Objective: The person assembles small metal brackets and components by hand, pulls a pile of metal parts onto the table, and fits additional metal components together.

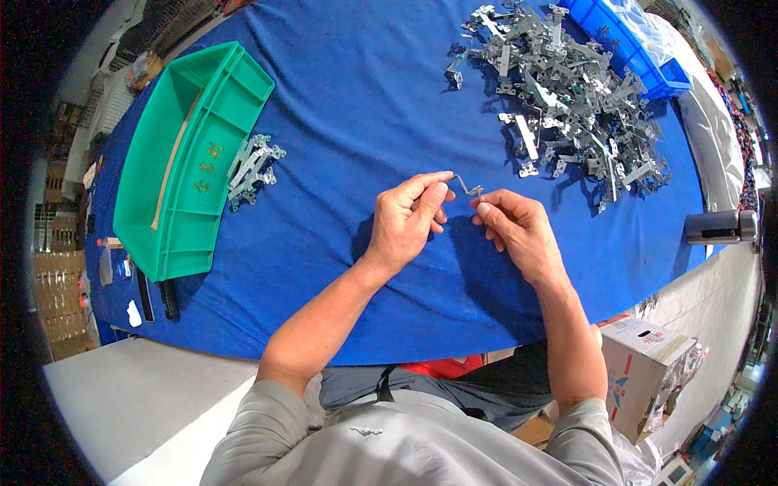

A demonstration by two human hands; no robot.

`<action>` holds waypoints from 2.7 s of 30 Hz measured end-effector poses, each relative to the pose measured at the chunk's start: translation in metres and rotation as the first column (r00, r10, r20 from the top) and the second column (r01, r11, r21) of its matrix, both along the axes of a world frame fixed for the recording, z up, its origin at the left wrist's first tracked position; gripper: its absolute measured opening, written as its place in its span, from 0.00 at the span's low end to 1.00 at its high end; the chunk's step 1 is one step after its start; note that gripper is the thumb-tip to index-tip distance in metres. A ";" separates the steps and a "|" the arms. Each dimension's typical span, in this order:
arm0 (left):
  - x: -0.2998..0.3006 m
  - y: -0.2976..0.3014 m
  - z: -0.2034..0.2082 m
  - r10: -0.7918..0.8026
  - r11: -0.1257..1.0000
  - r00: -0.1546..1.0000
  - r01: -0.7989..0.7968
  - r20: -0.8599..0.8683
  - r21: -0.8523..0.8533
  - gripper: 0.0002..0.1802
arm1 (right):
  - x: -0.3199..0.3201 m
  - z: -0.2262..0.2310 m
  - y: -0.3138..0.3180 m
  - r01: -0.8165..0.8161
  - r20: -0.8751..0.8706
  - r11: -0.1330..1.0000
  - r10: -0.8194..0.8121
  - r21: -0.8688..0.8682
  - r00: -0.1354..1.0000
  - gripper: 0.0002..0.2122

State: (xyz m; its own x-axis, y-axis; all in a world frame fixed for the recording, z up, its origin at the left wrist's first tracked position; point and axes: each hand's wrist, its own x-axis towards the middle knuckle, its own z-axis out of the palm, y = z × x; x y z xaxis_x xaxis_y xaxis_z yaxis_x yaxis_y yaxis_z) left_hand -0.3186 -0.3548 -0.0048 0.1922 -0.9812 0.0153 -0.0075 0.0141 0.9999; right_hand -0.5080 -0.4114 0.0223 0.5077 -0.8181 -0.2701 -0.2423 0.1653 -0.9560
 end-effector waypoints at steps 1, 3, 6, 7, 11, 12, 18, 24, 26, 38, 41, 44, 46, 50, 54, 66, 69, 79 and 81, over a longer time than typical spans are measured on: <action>0.001 0.000 -0.001 0.001 1.000 1.000 -0.001 0.001 0.000 0.17 | 0.000 0.000 0.000 0.009 -0.004 1.000 -0.009 0.008 1.000 0.10; 0.001 0.000 -0.003 -0.009 1.000 1.000 0.009 0.007 0.002 0.17 | 0.000 0.000 0.000 0.020 -0.009 1.000 -0.019 0.015 1.000 0.10; 0.000 0.000 0.000 -0.017 1.000 1.000 0.017 -0.006 0.019 0.15 | -0.001 0.002 -0.001 0.018 -0.024 1.000 -0.018 -0.023 1.000 0.10; 0.000 -0.001 0.001 -0.017 1.000 1.000 0.017 -0.007 0.019 0.15 | -0.001 0.002 -0.001 0.022 -0.047 0.999 -0.023 -0.025 0.999 0.10; 0.002 -0.002 0.003 -0.043 0.970 0.961 0.105 0.272 -0.219 0.12 | 0.000 0.003 -0.001 0.042 -0.018 0.999 -0.043 -0.015 0.999 0.10; 0.002 -0.002 0.003 -0.042 0.957 0.960 0.119 0.277 -0.266 0.11 | 0.000 0.002 -0.002 0.044 -0.019 0.999 -0.044 -0.015 0.999 0.10; 0.002 -0.002 0.001 -0.051 0.951 0.956 0.136 0.290 -0.279 0.11 | -0.003 0.003 -0.007 0.046 0.239 0.962 -0.113 0.268 0.964 0.10; 0.000 0.001 0.009 -0.127 0.962 0.943 0.193 0.309 -0.195 0.13 | -0.003 -0.001 -0.006 0.048 0.156 0.993 -0.064 0.106 0.986 0.07; -0.001 0.001 0.007 -0.135 0.958 0.938 0.205 0.318 -0.199 0.14 | -0.002 -0.002 -0.006 0.086 0.171 0.994 -0.097 0.073 0.980 0.06; -0.003 -0.001 0.001 -0.026 0.976 0.956 0.087 0.292 -0.200 0.15 | -0.004 0.002 -0.006 0.221 0.078 0.974 -0.217 -0.050 0.973 0.08; -0.003 0.000 0.001 0.039 0.996 0.987 -0.025 0.157 -0.087 0.15 | -0.002 0.003 -0.001 0.114 0.052 0.994 -0.114 0.003 0.992 0.08; -0.003 0.000 0.003 0.027 0.999 0.990 -0.020 0.140 -0.051 0.15 | 0.000 0.002 0.003 0.039 0.054 0.999 -0.038 -0.010 0.998 0.09; -0.003 0.000 0.003 0.018 0.999 0.992 -0.012 0.127 -0.046 0.15 | 0.001 0.000 0.003 0.021 0.061 1.000 -0.019 -0.022 0.998 0.09; -0.003 0.000 0.002 0.014 0.998 0.990 -0.006 0.141 -0.056 0.15 | 0.002 0.003 0.003 0.031 0.035 0.999 -0.030 -0.023 0.999 0.09; -0.003 -0.001 0.001 0.016 0.996 0.983 0.001 0.185 -0.089 0.15 | 0.000 0.004 0.002 0.026 0.012 0.998 -0.025 -0.057 1.000 0.09; -0.005 0.000 0.006 0.055 0.977 0.941 0.019 0.334 -0.214 0.16 | -0.001 -0.006 0.002 0.065 -0.049 0.989 -0.072 -0.136 0.996 0.06; -0.006 0.001 0.008 0.041 0.982 0.942 0.024 0.333 -0.189 0.17 | 0.000 -0.015 0.001 0.090 0.052 0.988 -0.085 -0.122 0.995 0.06; -0.006 0.001 0.008 -0.021 0.978 0.922 0.099 0.386 -0.184 0.17 | -0.004 -0.018 -0.003 0.084 -0.076 0.921 -0.122 -0.381 0.990 0.06; -0.007 0.000 0.005 0.007 0.977 0.932 0.072 0.364 -0.202 0.16 | -0.001 -0.011 -0.003 0.165 0.036 0.945 -0.161 -0.282 0.986 0.06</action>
State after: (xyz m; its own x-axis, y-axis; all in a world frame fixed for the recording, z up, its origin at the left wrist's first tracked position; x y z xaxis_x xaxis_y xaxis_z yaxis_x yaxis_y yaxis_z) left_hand -0.3252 -0.3544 0.0004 0.1034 -0.9537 0.2825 -0.3626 0.2283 0.9035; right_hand -0.5092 -0.4140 0.0114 0.3626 -0.9319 -0.0097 -0.2227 -0.0765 -0.9719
